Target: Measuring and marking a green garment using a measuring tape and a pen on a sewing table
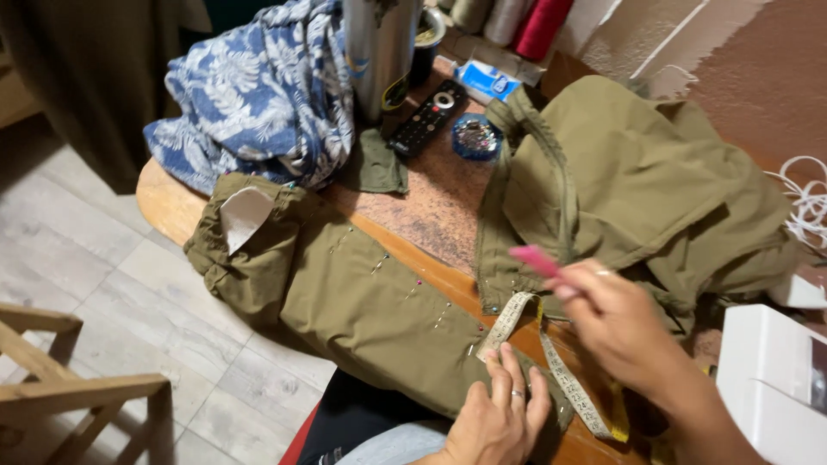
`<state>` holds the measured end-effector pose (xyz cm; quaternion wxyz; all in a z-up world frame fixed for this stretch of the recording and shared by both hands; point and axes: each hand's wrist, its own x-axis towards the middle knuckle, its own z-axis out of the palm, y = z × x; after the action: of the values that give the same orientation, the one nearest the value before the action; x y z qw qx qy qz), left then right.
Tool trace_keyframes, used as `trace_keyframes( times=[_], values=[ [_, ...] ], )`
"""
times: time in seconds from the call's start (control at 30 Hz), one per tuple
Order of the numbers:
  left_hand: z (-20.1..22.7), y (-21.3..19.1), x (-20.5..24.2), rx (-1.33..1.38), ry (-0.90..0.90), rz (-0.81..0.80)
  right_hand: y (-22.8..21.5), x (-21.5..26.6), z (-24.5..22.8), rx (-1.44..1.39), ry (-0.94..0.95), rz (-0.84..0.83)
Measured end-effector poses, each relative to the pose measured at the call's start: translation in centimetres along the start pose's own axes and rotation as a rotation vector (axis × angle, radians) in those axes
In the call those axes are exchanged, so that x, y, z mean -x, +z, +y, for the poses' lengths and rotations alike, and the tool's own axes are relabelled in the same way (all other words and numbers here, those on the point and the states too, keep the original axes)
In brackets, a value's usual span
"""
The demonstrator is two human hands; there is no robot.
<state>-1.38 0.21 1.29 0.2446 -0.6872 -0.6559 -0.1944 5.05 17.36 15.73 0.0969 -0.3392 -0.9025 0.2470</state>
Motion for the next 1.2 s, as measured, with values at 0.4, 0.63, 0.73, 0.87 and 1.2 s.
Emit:
trace_keyframes(
  times=[0.4, 0.63, 0.73, 0.87, 1.2],
  values=[
    [-4.3, -1.0, -0.2, 0.437, 0.062, -0.309, 3.5, -0.5, 2.7, 0.264, 0.087, -0.096],
    [-9.1, -4.6, -4.0, 0.506, 0.088, -0.041, 0.3, 2.3, 0.9, 0.034, 0.298, -0.075],
    [-10.5, -5.9, -5.7, 0.836, -0.035, -0.101, -0.7, 3.9, 1.0, -0.100, 0.442, -0.077],
    [-11.0, -7.1, -8.7, 1.345, -0.221, -0.342, -1.4, 4.8, -0.7, -0.182, 0.514, -0.053],
    [-14.2, -0.9, -12.4, 1.926, -0.543, -0.881, -1.6, 5.0, 3.2, -0.697, 0.447, -0.069]
  ],
)
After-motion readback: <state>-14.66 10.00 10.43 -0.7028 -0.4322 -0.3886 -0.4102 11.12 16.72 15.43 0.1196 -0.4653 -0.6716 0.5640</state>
